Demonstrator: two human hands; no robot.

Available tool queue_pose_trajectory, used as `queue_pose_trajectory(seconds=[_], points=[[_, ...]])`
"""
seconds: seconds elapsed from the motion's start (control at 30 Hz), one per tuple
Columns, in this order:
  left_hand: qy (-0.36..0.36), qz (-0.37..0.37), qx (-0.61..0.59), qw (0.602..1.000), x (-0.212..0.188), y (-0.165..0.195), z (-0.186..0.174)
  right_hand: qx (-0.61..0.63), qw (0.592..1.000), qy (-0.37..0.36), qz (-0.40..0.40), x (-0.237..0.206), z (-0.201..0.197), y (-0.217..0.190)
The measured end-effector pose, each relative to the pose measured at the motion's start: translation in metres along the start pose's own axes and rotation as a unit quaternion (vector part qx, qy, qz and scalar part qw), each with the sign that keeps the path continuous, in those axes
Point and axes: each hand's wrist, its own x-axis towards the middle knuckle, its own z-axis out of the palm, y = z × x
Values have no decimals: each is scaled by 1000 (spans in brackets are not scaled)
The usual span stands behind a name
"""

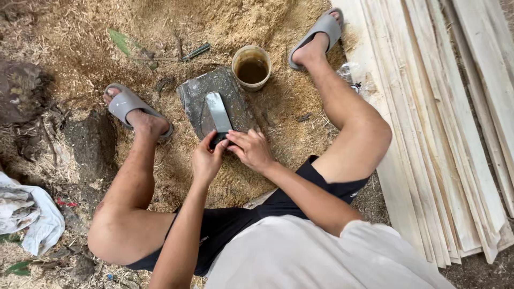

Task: The person sits on a sawdust-covered floor and sharpens a small metal tool on a rectangular sharpening stone. They repeatedly rub the tool against the stone, occasionally dipping it into a nearby container of liquid to lubricate the surface.

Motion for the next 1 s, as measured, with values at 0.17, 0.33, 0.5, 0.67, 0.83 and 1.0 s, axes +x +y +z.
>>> queue_pose_trajectory(seconds=[0.17,0.33,0.5,0.67,0.83,1.0], points=[[43,118,-14,992,46,-4,-12,11,1000,-3,23,38,20,11],[-25,55,35,998,27,-3,-14,-72,994,48,-59,24,21,11],[9,78,65,995,8,15,-13,-1,1000,14,-9,7,18,14],[22,36,38,998,31,20,-19,26,1000,16,-4,43,34,27],[16,97,11,995,-8,0,2,49,999,-5,8,-5,32,24],[-11,57,17,998,21,3,-6,45,998,29,-24,22,31,23]])
